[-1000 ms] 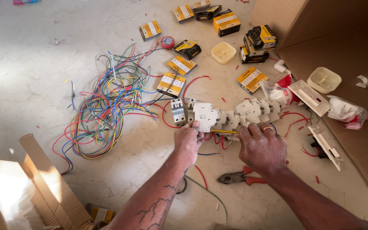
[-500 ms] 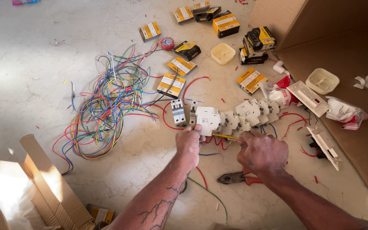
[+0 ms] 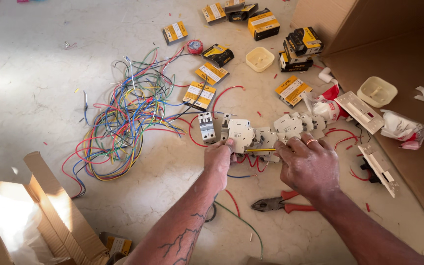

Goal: The person connects wires to a series of circuit breakers using a screwdriver and pliers while working on a floor surface covered with electrical components.

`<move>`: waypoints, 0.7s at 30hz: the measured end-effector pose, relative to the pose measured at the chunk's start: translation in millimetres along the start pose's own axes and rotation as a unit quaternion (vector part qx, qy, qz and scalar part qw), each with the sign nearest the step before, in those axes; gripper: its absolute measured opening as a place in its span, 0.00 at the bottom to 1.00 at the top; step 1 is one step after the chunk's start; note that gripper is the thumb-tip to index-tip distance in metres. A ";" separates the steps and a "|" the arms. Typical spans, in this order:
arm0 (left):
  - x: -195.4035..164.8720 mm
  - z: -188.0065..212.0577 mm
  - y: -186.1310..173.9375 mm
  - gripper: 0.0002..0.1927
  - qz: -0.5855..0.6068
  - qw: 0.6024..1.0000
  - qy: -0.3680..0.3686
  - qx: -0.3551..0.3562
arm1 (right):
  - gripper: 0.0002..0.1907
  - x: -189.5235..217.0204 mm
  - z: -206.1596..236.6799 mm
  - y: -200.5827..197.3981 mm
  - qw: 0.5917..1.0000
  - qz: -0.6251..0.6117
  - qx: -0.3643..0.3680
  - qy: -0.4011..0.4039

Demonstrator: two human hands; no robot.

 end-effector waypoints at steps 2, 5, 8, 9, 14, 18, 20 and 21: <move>-0.3 -0.9 -1.1 0.11 -0.009 1.000 -0.004 -0.007 | 0.09 -6.3 0.3 11.2 0.983 -0.008 0.152 0.106; -1.0 1.0 -0.9 0.11 -0.002 1.000 -0.019 -0.003 | 0.09 -11.2 2.7 17.8 0.948 -0.029 0.265 0.174; -5.4 4.9 -0.1 0.10 -0.001 1.000 -0.010 0.000 | 0.11 -12.4 0.8 16.6 0.954 -0.035 0.256 0.150; -5.5 6.1 0.3 0.11 -0.019 1.000 -0.015 -0.006 | 0.11 -12.7 0.5 15.4 0.960 -0.034 0.243 0.135; -3.2 8.3 -1.7 0.15 -0.059 0.997 -0.046 -0.001 | 0.19 -25.4 0.9 27.2 0.929 -0.091 0.316 0.172; -0.9 3.1 -3.9 0.17 -0.027 0.997 -0.066 0.003 | 0.21 -34.0 5.4 39.5 0.896 -0.123 0.367 0.218; 0.4 0.9 -3.8 0.19 -0.014 0.997 -0.078 0.014 | 0.20 -34.7 8.2 42.2 0.903 -0.109 0.360 0.209; 0.4 0.0 -3.9 0.18 -0.012 0.996 -0.082 0.021 | 0.19 -34.0 9.7 43.6 0.906 -0.102 0.357 0.204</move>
Point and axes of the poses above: each hand's wrist, its own z-axis away from the middle knuckle, its own y-axis out of the palm, x = y × z, the point moved 4 cm from there along -z, towards the middle knuckle, and after that the axes turned 5 degrees about z, right-handed, at the moved point
